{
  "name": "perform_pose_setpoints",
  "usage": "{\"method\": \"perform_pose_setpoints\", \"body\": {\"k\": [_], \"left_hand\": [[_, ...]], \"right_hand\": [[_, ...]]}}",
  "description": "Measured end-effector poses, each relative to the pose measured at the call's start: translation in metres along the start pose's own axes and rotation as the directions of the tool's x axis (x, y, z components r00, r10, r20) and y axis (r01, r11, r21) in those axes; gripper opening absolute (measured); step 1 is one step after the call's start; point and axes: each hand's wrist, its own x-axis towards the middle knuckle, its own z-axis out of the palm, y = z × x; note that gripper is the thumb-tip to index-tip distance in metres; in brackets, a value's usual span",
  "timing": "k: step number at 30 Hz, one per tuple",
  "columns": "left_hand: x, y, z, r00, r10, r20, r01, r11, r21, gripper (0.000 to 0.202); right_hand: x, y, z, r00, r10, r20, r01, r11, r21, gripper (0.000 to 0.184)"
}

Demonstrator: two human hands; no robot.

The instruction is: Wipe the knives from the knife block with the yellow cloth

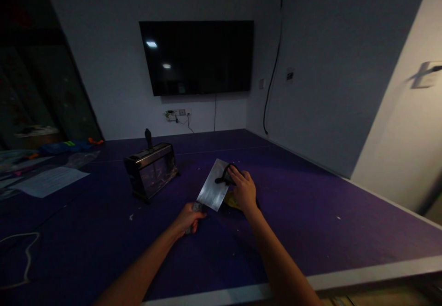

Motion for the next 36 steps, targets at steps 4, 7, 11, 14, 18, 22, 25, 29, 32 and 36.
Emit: {"method": "perform_pose_setpoints", "body": {"k": [4, 7, 11, 14, 18, 22, 25, 29, 32, 36], "left_hand": [[0.001, -0.001, 0.002, 0.999, 0.002, -0.04, -0.003, 0.999, -0.037, 0.022], [0.002, -0.001, 0.003, 0.995, -0.02, -0.101, 0.012, 0.997, -0.076, 0.025], [0.003, -0.001, 0.003, 0.989, -0.016, -0.144, -0.008, 0.987, -0.161, 0.024], [0.004, -0.001, 0.001, 0.988, 0.001, -0.152, -0.038, 0.969, -0.244, 0.018], [0.006, -0.002, -0.001, 0.985, 0.0, -0.174, -0.054, 0.95, -0.307, 0.014], [0.009, -0.004, -0.002, 0.983, -0.012, -0.183, -0.049, 0.944, -0.325, 0.019], [0.009, -0.004, -0.002, 0.986, -0.005, -0.168, -0.047, 0.952, -0.302, 0.019], [0.007, -0.003, -0.002, 0.99, -0.007, -0.137, -0.028, 0.967, -0.252, 0.019], [0.006, 0.0, -0.002, 0.997, -0.018, -0.079, 0.001, 0.979, -0.206, 0.015], [0.003, 0.003, -0.003, 0.998, -0.067, -0.014, 0.065, 0.992, -0.106, 0.017]], "right_hand": [[-0.002, -0.01, 0.001, 0.996, -0.061, 0.063, 0.061, 0.998, 0.005, 0.072], [-0.004, -0.024, 0.004, 0.98, -0.146, 0.136, 0.14, 0.989, 0.053, 0.069], [-0.007, -0.045, 0.008, 0.949, -0.217, 0.231, 0.197, 0.975, 0.104, 0.065], [-0.009, -0.055, 0.011, 0.921, -0.27, 0.28, 0.238, 0.961, 0.144, 0.065], [-0.01, -0.063, 0.013, 0.888, -0.336, 0.314, 0.278, 0.936, 0.214, 0.062], [-0.01, -0.066, 0.012, 0.881, -0.349, 0.32, 0.282, 0.929, 0.238, 0.059], [-0.009, -0.065, 0.01, 0.883, -0.344, 0.321, 0.276, 0.931, 0.238, 0.06], [-0.008, -0.059, 0.01, 0.9, -0.308, 0.308, 0.25, 0.945, 0.213, 0.063], [-0.008, -0.052, 0.01, 0.926, -0.246, 0.286, 0.206, 0.965, 0.164, 0.065], [-0.005, -0.041, 0.007, 0.953, -0.148, 0.265, 0.128, 0.987, 0.092, 0.061]]}}
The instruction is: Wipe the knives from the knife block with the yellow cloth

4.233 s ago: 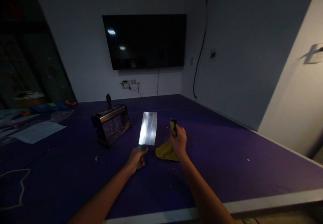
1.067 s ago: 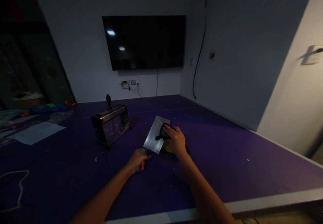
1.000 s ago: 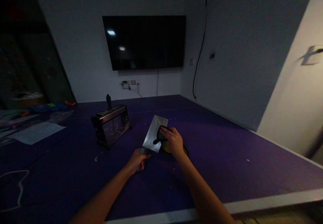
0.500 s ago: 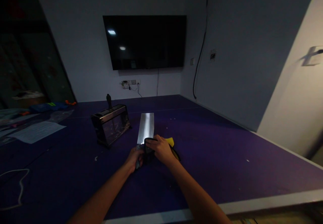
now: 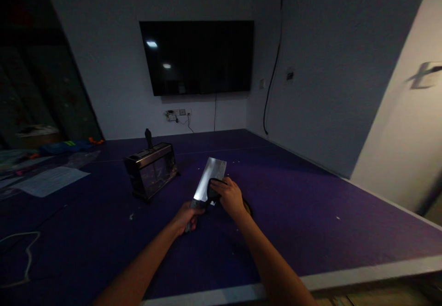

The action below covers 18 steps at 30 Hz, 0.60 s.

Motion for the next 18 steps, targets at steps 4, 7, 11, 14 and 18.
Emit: {"method": "perform_pose_setpoints", "body": {"k": [4, 7, 11, 14, 18], "left_hand": [[-0.001, 0.0, 0.0, 0.999, -0.001, 0.05, -0.002, 0.998, 0.062, 0.02], [0.001, -0.002, 0.0, 0.998, -0.004, 0.057, -0.001, 0.995, 0.096, 0.021], [0.003, -0.006, 0.0, 0.997, 0.001, 0.08, -0.012, 0.99, 0.14, 0.023], [0.004, -0.007, 0.0, 0.995, 0.012, 0.098, -0.027, 0.987, 0.157, 0.024], [0.004, -0.008, -0.001, 0.994, 0.023, 0.106, -0.039, 0.988, 0.152, 0.021]], "right_hand": [[0.0, 0.012, -0.006, 0.994, 0.092, -0.065, -0.094, 0.995, -0.038, 0.062], [-0.001, 0.02, -0.009, 0.983, 0.146, -0.108, -0.154, 0.985, -0.071, 0.065], [-0.003, 0.03, -0.01, 0.965, 0.205, -0.165, -0.222, 0.97, -0.094, 0.063], [-0.004, 0.035, -0.01, 0.945, 0.236, -0.226, -0.263, 0.96, -0.098, 0.063], [-0.005, 0.034, -0.01, 0.933, 0.256, -0.253, -0.29, 0.951, -0.107, 0.062]]}}
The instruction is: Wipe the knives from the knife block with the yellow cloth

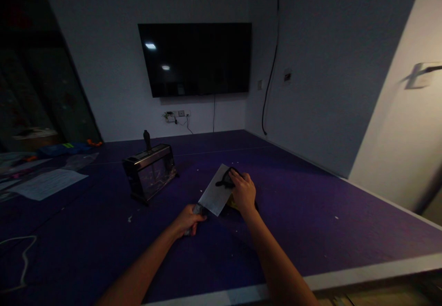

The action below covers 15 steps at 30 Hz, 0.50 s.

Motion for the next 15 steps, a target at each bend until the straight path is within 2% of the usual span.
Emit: {"method": "perform_pose_setpoints", "body": {"k": [6, 15], "left_hand": [[0.0, 0.0, 0.001, 0.998, -0.025, -0.053, 0.024, 0.999, -0.032, 0.017], [-0.002, 0.006, 0.006, 0.985, -0.025, -0.168, 0.005, 0.993, -0.118, 0.011]], "right_hand": [[-0.001, -0.012, 0.0, 0.989, -0.08, 0.122, 0.082, 0.997, -0.011, 0.063], [-0.004, -0.038, 0.004, 0.918, -0.25, 0.308, 0.215, 0.966, 0.143, 0.059]]}}
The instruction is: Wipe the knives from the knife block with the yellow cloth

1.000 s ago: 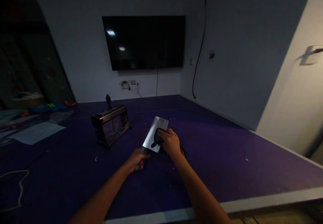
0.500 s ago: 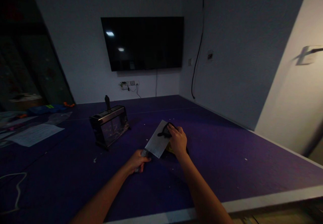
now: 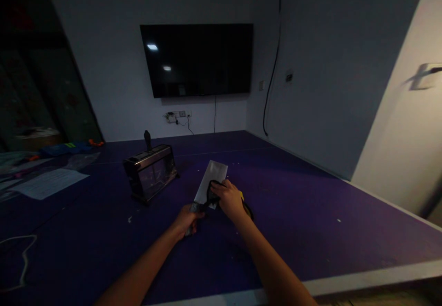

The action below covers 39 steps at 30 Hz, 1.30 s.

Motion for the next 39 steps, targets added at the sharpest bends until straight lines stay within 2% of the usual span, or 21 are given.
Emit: {"method": "perform_pose_setpoints", "body": {"k": [8, 13, 23, 30, 39], "left_hand": [[0.001, 0.002, -0.003, 0.997, -0.008, -0.074, -0.001, 0.991, -0.131, 0.006], [0.001, 0.002, -0.004, 0.996, -0.016, -0.089, 0.003, 0.99, -0.142, 0.008], [0.003, -0.002, -0.004, 1.0, 0.004, -0.024, -0.006, 0.996, -0.092, 0.015], [0.001, 0.003, -0.005, 0.997, -0.059, 0.044, 0.058, 0.998, 0.028, 0.012], [0.001, 0.0, -0.006, 0.992, -0.043, 0.122, 0.029, 0.992, 0.122, 0.018]], "right_hand": [[0.001, -0.017, 0.007, 0.968, -0.228, 0.099, 0.211, 0.964, 0.162, 0.052], [0.0, -0.022, 0.008, 0.958, -0.261, 0.12, 0.239, 0.955, 0.174, 0.052], [0.001, -0.017, 0.001, 0.98, -0.163, 0.114, 0.147, 0.98, 0.136, 0.059], [0.001, -0.004, -0.002, 0.999, -0.021, 0.046, 0.02, 1.0, 0.023, 0.062], [0.0, 0.015, -0.01, 0.985, 0.137, -0.103, -0.15, 0.979, -0.139, 0.064]]}}
